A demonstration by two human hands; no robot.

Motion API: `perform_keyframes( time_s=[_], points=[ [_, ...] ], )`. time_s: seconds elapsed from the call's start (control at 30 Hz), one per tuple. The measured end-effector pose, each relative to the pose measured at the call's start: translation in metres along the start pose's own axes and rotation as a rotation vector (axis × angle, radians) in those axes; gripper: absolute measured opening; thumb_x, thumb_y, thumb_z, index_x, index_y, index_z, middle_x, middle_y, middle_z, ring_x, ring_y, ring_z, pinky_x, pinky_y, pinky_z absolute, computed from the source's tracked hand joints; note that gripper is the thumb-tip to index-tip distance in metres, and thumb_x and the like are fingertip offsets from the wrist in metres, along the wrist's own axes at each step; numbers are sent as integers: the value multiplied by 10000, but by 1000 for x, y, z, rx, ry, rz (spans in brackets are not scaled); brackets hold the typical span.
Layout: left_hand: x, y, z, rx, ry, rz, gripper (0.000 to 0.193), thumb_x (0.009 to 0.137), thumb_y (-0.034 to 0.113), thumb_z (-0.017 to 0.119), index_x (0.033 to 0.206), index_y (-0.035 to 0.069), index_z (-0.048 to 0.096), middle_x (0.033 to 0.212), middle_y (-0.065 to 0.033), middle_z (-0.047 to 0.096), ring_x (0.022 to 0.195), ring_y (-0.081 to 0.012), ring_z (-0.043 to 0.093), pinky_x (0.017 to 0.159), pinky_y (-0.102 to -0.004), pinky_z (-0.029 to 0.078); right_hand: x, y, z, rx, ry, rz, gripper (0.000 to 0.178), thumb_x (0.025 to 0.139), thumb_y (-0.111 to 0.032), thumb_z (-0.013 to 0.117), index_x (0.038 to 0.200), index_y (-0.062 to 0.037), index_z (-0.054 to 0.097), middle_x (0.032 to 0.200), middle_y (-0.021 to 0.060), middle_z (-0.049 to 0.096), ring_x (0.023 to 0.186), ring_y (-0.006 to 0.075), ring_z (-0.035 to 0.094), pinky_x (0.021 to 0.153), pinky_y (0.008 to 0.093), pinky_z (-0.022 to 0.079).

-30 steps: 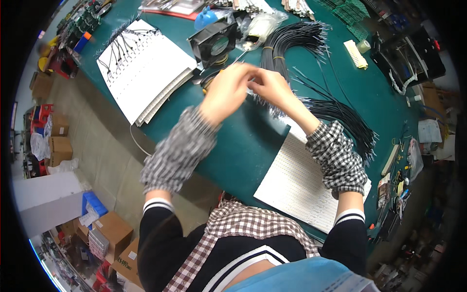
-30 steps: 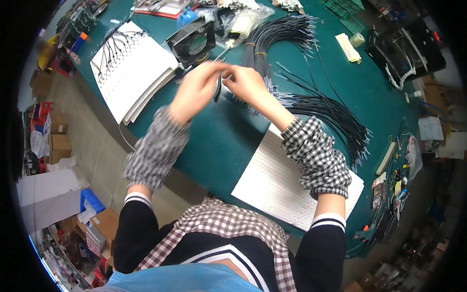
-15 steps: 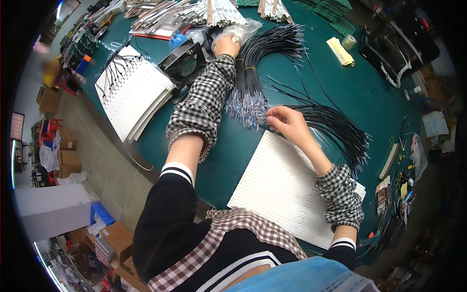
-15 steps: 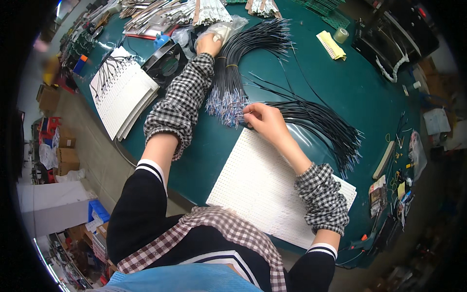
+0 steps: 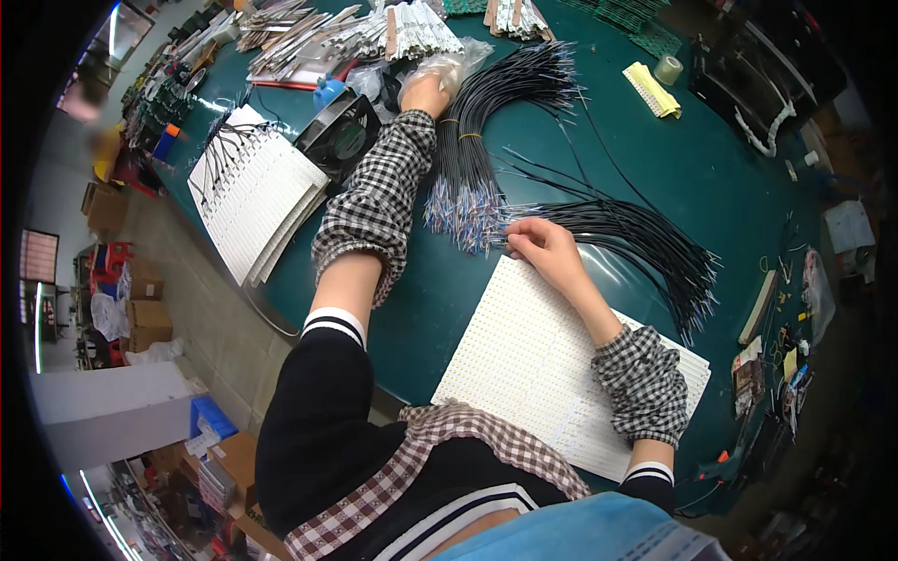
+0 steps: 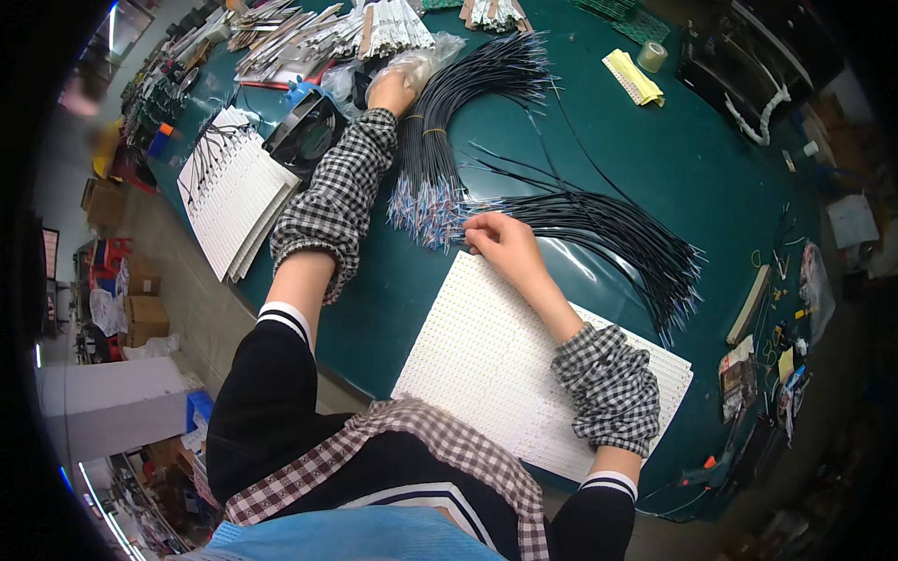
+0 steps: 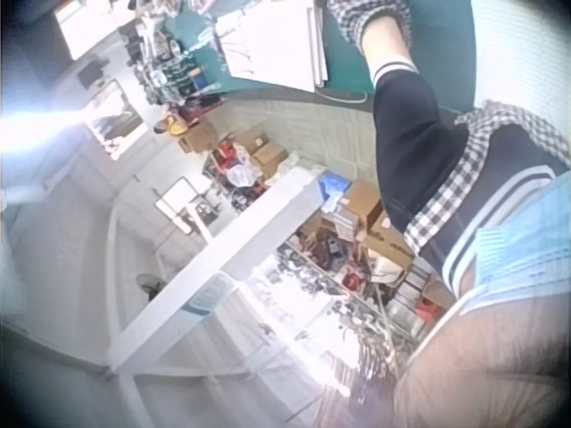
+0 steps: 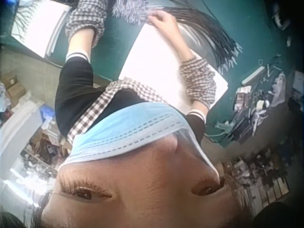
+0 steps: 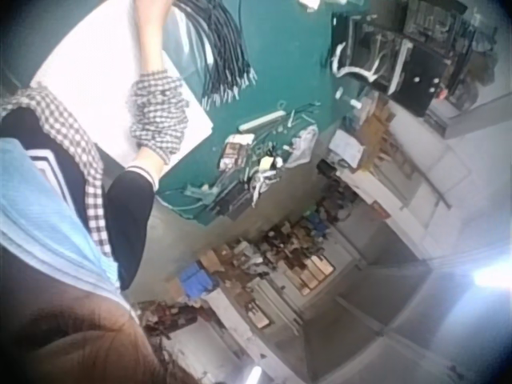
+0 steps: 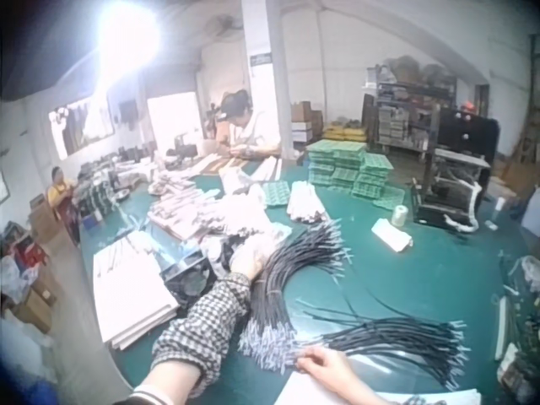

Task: Assembling and soldering wires onto multiple LED panels at a factory workbench.

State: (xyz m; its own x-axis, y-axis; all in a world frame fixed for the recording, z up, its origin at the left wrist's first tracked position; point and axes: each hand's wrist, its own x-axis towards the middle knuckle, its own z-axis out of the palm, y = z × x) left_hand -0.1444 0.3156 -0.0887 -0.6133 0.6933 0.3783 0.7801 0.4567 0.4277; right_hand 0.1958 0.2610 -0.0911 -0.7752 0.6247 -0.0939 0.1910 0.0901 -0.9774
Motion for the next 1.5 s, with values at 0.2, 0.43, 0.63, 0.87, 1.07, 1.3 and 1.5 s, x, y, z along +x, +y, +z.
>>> perform_keyframes(
  time_s=[0.2, 0.43, 0.63, 0.87, 1.07, 1.3, 1.5],
  points=[
    [6, -5, 11, 368, 34, 248, 213, 775, 146, 556, 895, 16, 676, 931, -183, 651, 927, -294, 620, 833, -400, 477, -5, -4, 1, -2, -14, 9, 184, 855, -95, 594, 993, 20, 629, 822, 53, 661, 728, 100, 634, 679, 222, 504],
    [10, 6, 2, 340, -46, 66, 263, 822, 178, 513, 999, 32, 642, 990, -167, 635, 936, -300, 603, 843, -399, 460, -6, -1, 2, -13, -34, 7, 185, 867, -89, 590, 1005, 30, 617, 834, 53, 651, 750, 102, 629, 701, 222, 508],
    [21, 7, -7, 433, -46, 246, 297, 888, 238, 424, 988, 31, 611, 983, -170, 623, 953, -296, 599, 818, -414, 475, -6, 2, 6, 6, -31, -5, 181, 866, -87, 589, 1003, 29, 617, 836, 57, 656, 759, 102, 635, 693, 228, 510],
    [17, 5, 15, 312, 236, 192, 271, 863, 178, 440, 945, 50, 665, 982, -148, 647, 900, -292, 621, 773, -404, 484, -8, 5, 2, 27, 10, -5, 180, 840, -105, 596, 965, 19, 635, 798, 62, 674, 712, 107, 650, 666, 233, 501],
    [23, -3, 14, 522, -161, 48, 311, 860, 230, 465, 1024, 62, 669, 1068, -153, 640, 1000, -309, 607, 840, -401, 479, -7, 1, 4, 11, -13, 4, 176, 835, -103, 598, 959, 16, 636, 789, 60, 671, 710, 104, 647, 666, 233, 499],
    [20, 35, -14, 296, -339, -145, 716, 777, 654, 512, 1273, 137, 530, 1328, -141, 482, 1168, -261, 519, 965, -359, 429, -7, 0, -2, 54, -10, 52, 168, 827, -102, 610, 947, 13, 638, 776, 44, 662, 705, 93, 636, 663, 227, 494],
    [14, 9, -8, 216, -224, -224, 799, 738, 618, 603, 1339, 117, 442, 1330, -150, 478, 1228, -274, 460, 1017, -343, 376, -7, -1, 4, 75, -42, 48, 164, 828, -94, 605, 947, 14, 637, 781, 46, 661, 709, 92, 636, 664, 226, 493]
  ],
)
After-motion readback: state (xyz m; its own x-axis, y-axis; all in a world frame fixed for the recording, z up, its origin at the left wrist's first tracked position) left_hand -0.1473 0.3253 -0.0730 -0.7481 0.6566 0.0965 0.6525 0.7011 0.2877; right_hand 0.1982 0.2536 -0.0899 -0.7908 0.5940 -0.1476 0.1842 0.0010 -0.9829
